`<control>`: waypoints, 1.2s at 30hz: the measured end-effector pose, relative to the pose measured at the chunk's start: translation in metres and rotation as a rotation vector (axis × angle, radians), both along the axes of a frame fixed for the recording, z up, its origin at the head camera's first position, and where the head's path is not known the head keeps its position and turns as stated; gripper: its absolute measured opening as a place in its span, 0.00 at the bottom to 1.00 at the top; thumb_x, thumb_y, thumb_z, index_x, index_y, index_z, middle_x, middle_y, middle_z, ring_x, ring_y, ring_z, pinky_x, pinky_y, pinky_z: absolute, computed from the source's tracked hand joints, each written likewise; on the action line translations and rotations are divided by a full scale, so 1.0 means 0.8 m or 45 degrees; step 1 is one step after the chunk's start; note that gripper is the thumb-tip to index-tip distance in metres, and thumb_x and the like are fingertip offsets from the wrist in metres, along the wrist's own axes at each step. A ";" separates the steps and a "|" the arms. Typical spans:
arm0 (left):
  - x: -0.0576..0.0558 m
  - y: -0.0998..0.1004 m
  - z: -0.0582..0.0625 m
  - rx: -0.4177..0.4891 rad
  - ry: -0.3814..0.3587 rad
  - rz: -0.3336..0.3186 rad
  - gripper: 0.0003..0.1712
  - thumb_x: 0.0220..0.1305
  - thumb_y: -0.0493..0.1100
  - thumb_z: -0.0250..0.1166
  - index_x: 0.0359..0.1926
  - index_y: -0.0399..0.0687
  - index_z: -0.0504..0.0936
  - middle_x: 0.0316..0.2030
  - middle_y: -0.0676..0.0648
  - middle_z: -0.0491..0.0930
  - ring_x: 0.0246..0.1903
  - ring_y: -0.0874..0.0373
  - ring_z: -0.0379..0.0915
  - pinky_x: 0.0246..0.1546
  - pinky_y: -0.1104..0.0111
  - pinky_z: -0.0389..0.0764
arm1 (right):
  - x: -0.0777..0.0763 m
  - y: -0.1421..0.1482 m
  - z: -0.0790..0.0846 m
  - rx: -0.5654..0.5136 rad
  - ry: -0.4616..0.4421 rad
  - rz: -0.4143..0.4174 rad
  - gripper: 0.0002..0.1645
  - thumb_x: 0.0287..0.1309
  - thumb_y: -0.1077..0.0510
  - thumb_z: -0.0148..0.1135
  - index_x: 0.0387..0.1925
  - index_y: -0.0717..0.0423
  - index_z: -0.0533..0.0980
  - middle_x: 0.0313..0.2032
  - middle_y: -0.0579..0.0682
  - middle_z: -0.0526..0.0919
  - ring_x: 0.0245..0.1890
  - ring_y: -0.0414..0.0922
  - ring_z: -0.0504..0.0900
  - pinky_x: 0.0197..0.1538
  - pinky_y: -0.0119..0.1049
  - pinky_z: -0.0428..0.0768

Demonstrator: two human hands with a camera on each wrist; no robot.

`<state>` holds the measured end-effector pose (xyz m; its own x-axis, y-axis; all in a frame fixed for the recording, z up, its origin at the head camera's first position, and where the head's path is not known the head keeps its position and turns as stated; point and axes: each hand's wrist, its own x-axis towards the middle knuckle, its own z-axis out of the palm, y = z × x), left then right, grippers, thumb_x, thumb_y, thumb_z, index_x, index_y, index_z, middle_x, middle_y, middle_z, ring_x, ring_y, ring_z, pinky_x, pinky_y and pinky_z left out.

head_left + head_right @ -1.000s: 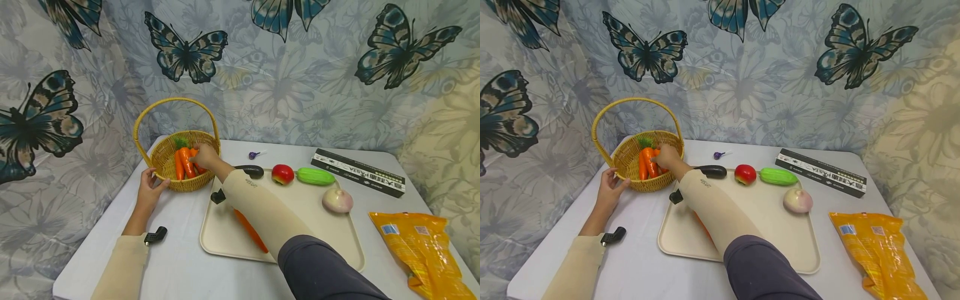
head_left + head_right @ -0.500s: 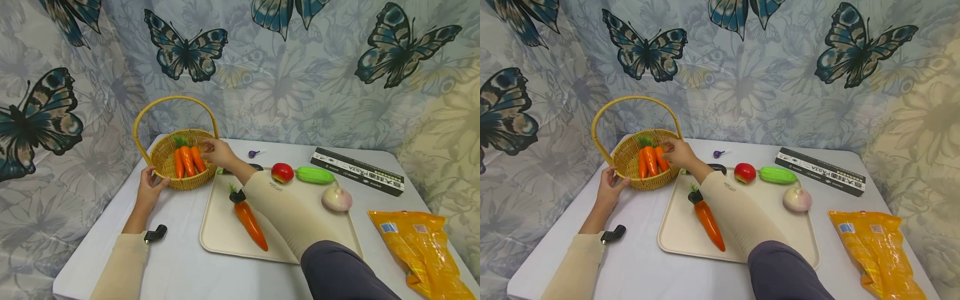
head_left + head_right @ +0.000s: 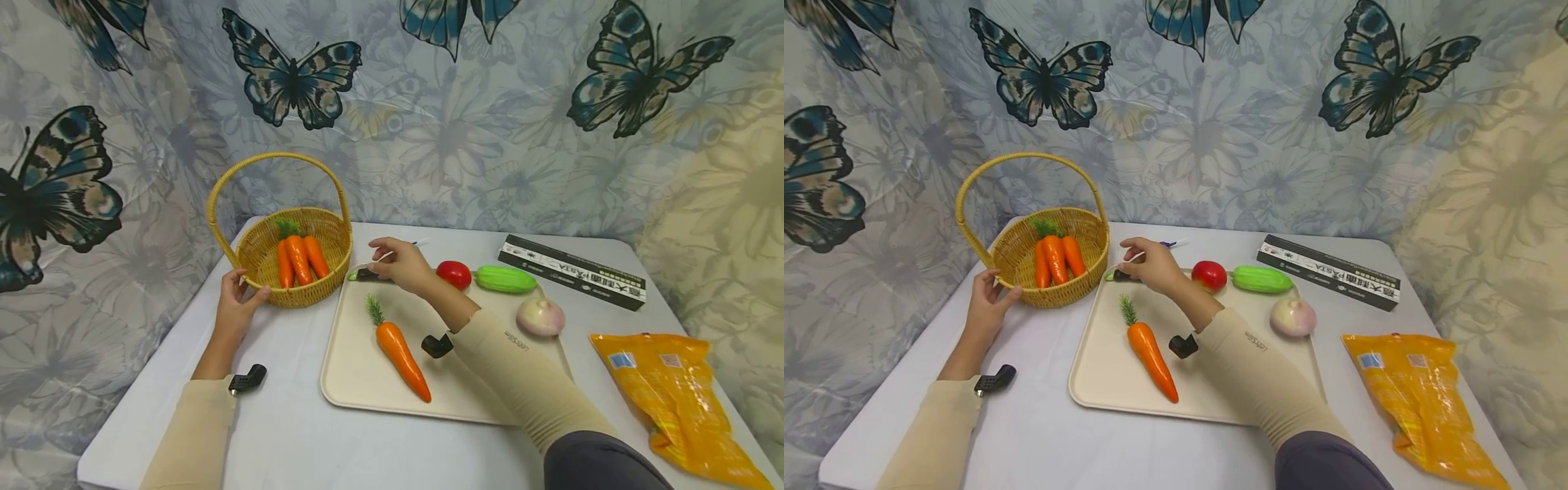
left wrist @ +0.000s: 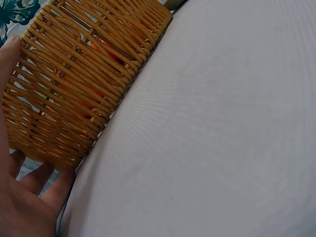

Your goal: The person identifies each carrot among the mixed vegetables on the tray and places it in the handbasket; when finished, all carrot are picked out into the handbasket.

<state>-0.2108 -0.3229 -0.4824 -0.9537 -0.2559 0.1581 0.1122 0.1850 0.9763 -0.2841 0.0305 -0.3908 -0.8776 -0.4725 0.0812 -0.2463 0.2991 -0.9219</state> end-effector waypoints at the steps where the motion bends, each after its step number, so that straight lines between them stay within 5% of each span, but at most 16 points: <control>1: 0.000 -0.001 0.000 -0.005 0.003 0.001 0.41 0.62 0.43 0.69 0.66 0.43 0.52 0.76 0.44 0.38 0.73 0.46 0.42 0.67 0.49 0.57 | 0.005 0.006 0.000 0.013 0.013 -0.014 0.26 0.60 0.61 0.67 0.60 0.55 0.74 0.41 0.52 0.79 0.38 0.46 0.82 0.41 0.39 0.85; 12: -0.002 -0.001 0.001 -0.010 -0.020 0.013 0.44 0.61 0.45 0.70 0.67 0.41 0.51 0.76 0.43 0.37 0.73 0.45 0.42 0.67 0.49 0.56 | 0.054 0.050 -0.017 -0.008 -0.008 -0.143 0.25 0.58 0.60 0.69 0.57 0.56 0.75 0.39 0.52 0.79 0.36 0.47 0.82 0.40 0.39 0.84; 36: 0.004 0.004 0.005 -0.001 -0.027 0.007 0.41 0.62 0.44 0.69 0.66 0.46 0.52 0.76 0.42 0.35 0.73 0.45 0.40 0.68 0.48 0.55 | 0.125 0.070 -0.056 0.144 -0.123 -0.112 0.27 0.50 0.62 0.73 0.54 0.61 0.77 0.36 0.49 0.80 0.35 0.45 0.81 0.33 0.36 0.84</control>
<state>-0.2073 -0.3198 -0.4787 -0.9553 -0.2613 0.1380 0.0902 0.1867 0.9783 -0.1840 0.0862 -0.4357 -0.9170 -0.3952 -0.0552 -0.1264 0.4189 -0.8992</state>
